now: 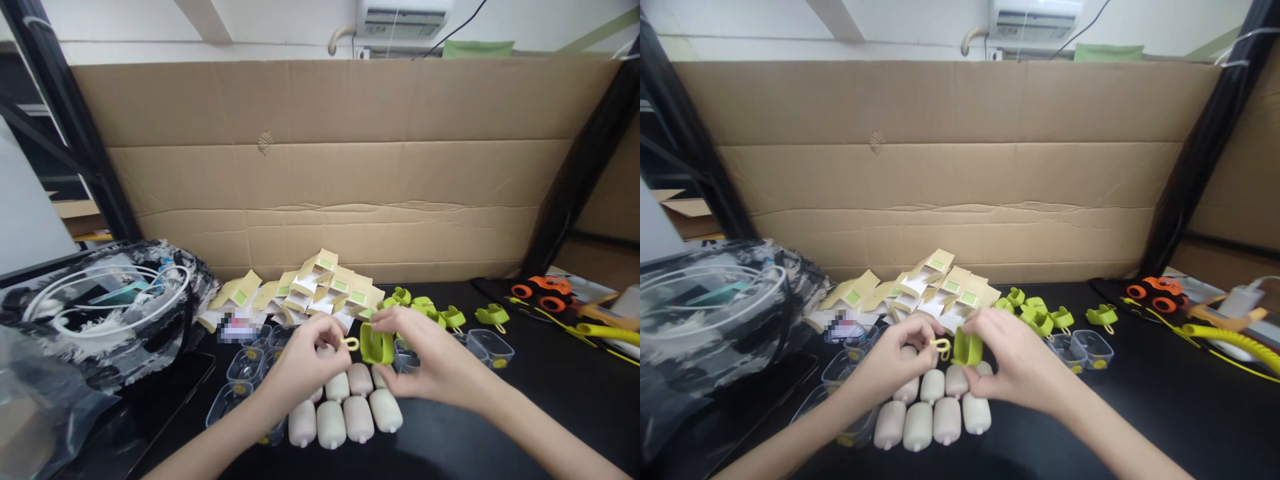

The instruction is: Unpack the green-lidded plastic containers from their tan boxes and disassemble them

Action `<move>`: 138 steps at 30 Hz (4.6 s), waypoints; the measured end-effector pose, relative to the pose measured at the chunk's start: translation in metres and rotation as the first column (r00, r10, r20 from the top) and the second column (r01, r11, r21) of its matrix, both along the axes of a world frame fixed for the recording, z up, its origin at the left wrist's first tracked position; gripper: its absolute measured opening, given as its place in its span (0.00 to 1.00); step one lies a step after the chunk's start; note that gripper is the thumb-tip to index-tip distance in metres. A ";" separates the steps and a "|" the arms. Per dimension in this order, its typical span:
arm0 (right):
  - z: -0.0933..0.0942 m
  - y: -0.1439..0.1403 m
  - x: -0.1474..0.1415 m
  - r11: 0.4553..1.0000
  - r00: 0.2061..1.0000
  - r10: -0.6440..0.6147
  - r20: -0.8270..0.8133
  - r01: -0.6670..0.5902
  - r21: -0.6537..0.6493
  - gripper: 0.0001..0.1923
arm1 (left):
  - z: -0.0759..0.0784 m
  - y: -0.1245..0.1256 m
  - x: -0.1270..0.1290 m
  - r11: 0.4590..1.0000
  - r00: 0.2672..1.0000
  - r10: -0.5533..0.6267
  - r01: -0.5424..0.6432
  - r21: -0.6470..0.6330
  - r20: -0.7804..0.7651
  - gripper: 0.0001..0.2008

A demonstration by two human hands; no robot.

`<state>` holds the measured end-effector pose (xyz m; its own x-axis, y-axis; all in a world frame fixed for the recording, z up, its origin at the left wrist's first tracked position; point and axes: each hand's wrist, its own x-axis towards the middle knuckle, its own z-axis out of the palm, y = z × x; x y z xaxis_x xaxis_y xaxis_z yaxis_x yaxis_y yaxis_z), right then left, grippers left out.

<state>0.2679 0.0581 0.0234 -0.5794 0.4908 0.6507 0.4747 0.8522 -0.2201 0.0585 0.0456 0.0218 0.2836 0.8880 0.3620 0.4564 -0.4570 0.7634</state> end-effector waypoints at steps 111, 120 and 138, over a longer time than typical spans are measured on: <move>-0.014 0.007 -0.024 0.969 0.969 0.017 -0.246 -0.077 -0.235 0.29 | 0.013 0.010 -0.001 0.833 0.920 0.093 0.137 0.536 -0.380 0.05; -0.014 0.022 -0.017 0.920 0.872 0.093 -0.481 -0.260 -0.292 0.14 | 0.015 0.016 0.003 0.964 0.993 -0.101 0.081 0.252 0.066 0.04; -0.012 0.009 -0.019 0.933 0.894 0.108 -0.435 -0.241 -0.265 0.17 | 0.015 0.012 0.009 0.992 0.992 -0.086 0.077 0.102 0.093 0.04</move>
